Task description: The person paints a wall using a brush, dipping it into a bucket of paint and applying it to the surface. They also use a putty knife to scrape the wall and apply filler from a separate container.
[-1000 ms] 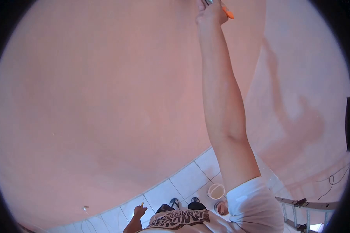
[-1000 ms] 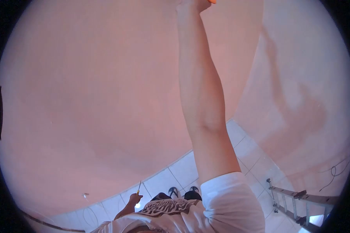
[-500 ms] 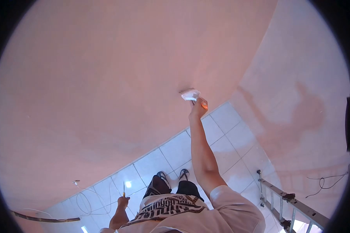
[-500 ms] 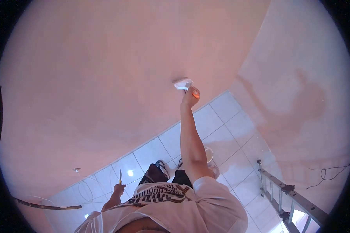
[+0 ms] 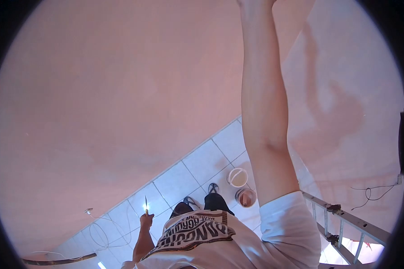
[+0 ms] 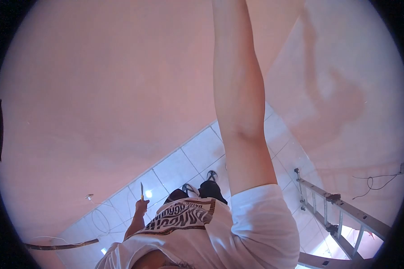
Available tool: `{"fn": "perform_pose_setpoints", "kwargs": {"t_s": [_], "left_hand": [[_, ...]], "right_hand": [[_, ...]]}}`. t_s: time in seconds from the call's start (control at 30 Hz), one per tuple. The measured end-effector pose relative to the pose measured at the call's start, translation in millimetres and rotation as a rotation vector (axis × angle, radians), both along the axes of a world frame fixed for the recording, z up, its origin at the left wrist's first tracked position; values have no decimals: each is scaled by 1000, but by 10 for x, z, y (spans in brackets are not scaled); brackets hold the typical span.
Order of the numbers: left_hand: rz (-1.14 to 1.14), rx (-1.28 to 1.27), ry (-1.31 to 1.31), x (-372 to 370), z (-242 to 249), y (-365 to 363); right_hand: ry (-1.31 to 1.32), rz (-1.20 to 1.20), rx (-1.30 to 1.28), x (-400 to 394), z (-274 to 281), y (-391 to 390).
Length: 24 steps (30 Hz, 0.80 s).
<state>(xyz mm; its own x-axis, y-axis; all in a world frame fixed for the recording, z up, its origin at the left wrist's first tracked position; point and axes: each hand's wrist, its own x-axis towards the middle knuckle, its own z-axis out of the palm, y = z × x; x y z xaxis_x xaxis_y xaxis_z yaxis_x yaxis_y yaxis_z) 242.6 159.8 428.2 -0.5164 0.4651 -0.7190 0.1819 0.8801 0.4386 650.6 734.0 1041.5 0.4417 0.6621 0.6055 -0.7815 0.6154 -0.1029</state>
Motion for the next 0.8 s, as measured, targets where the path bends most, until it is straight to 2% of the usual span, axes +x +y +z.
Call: {"fn": "perform_pose_setpoints", "kwargs": {"t_s": [0.1,0.13,0.17,0.23,0.27,0.3,0.4,0.47,0.53,0.57,0.63,0.67,0.7,0.77,0.8], "left_hand": [[-52,-39,42,-88,7,-154],[-72,-40,49,-196,-93,-319],[-90,-40,55,-287,-184,-406],[-118,-179,142,-390,-64,-545],[-226,-200,201,-608,-276,-724],[-213,-239,148,-587,-25,-709],[-355,-282,279,-972,-71,-882],[-367,-242,348,-1038,51,-834],[-203,-206,267,-997,231,-748],[-118,-168,219,-943,316,-641],[-111,-147,198,-836,396,-554],[-107,-138,188,-844,340,-531],[12,-140,96,-838,281,-533],[-63,-172,137,-773,139,-540],[-72,-214,122,-721,125,-527]], "right_hand": [[-71,-5,-145,0,-1341,-35],[-74,-44,-285,-30,-1894,-195],[-85,-89,-381,6,-2573,-207],[-10,-55,-599,-40,-3804,-468],[-4,-75,-712,-81,-4437,-566],[-13,-77,-830,-133,-4824,-728],[-20,-133,-1043,-215,-5480,-907],[-86,-196,-1132,-264,-5448,-969],[-229,-271,-1197,-252,-5111,-849],[-274,-287,-1152,-236,-4779,-776],[-374,-317,-1047,-252,-3906,-682],[-390,-384,-913,-232,-3479,-603],[-401,-451,-785,-199,-3035,-540],[-279,-424,-564,-143,-1940,-565],[-311,-469,-508,-66,-1511,-441]]}}
